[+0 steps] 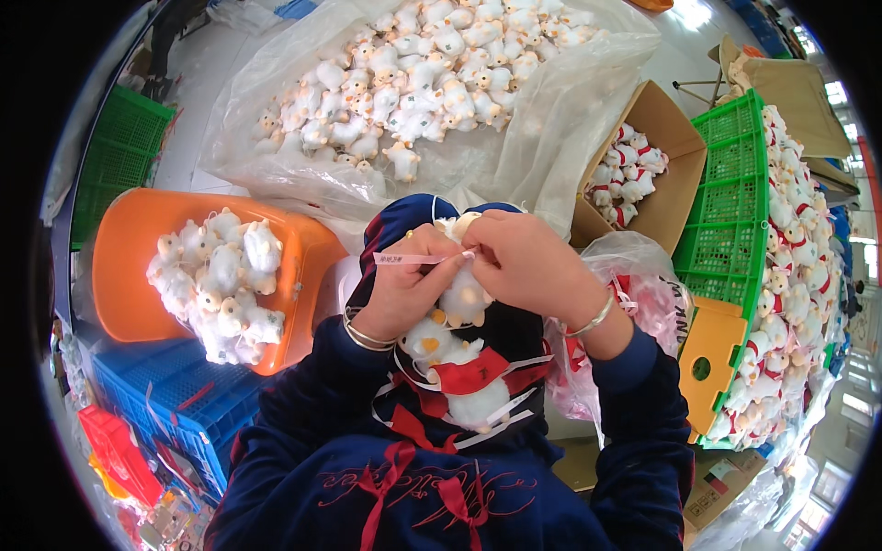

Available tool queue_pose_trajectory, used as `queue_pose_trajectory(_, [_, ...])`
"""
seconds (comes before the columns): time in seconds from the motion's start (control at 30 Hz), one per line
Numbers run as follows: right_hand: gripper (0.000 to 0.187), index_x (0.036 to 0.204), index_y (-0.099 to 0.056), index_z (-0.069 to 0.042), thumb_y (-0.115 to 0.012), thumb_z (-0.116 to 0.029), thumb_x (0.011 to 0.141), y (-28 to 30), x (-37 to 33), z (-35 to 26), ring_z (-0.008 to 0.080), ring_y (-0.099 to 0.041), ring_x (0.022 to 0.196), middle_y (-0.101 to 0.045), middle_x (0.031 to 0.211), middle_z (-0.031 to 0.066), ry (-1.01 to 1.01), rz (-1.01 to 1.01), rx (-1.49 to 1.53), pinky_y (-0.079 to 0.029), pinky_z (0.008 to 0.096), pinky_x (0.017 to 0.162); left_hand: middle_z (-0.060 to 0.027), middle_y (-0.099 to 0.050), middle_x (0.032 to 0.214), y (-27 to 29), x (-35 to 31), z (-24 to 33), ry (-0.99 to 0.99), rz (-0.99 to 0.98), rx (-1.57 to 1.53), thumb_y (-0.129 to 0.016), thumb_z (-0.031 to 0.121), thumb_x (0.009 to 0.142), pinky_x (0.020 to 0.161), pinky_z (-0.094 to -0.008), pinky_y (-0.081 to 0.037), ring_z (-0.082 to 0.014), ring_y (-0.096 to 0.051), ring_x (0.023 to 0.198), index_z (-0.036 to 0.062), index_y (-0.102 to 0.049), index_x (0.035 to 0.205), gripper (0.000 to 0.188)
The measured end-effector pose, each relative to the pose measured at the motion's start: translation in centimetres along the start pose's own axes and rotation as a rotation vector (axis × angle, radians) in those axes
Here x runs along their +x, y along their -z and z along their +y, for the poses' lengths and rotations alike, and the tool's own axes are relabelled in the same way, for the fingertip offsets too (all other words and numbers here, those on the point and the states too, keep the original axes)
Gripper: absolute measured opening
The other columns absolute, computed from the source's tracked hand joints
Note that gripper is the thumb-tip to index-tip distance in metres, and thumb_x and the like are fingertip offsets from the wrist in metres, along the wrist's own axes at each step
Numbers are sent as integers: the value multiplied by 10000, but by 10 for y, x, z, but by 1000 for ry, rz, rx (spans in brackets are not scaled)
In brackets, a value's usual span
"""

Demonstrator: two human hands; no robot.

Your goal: The person sits on the floor and ties red ribbons around the necks of small white plush toys. They pick up each toy, wrap the ribbon, and tie a bow by hand.

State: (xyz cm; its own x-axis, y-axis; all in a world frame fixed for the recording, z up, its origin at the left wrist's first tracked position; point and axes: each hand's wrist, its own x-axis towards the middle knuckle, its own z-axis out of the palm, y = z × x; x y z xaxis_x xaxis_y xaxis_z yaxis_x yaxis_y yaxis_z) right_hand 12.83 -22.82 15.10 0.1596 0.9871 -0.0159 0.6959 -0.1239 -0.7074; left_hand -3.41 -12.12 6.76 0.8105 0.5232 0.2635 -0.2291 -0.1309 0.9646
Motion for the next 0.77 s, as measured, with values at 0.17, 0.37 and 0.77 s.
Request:
queue_pose_trajectory(0.17, [119,946,-667,17,-673,-84,885,26,2,1,277,-649,738,-652,833,150,-160,-158,171,-514,365,664,-58,-650,890,3,-2,2,-61,-9,115,-736,6,919,677,-278,-480,-137,-612,764,43,-664,960,91])
queue_pose_trajectory(0.37, [110,907,-652,17,-641,-91,920,27,2,12,266,-621,730,-643,863,144,-22,-182,102,-492,351,683,-66,-653,893,4,-2,1,-82,-1,128,-735,-4,911,686,-290,-485,-160,-623,769,43,-671,952,88])
queue_pose_trajectory(0.77, [250,843,-607,-47,-598,-199,1041,7,-5,28,104,-567,781,-678,944,39,-325,-34,1060,-465,252,726,-81,-677,881,9,-4,-1,-148,4,238,-730,14,904,706,-314,-525,-237,-664,765,61,-682,1019,133])
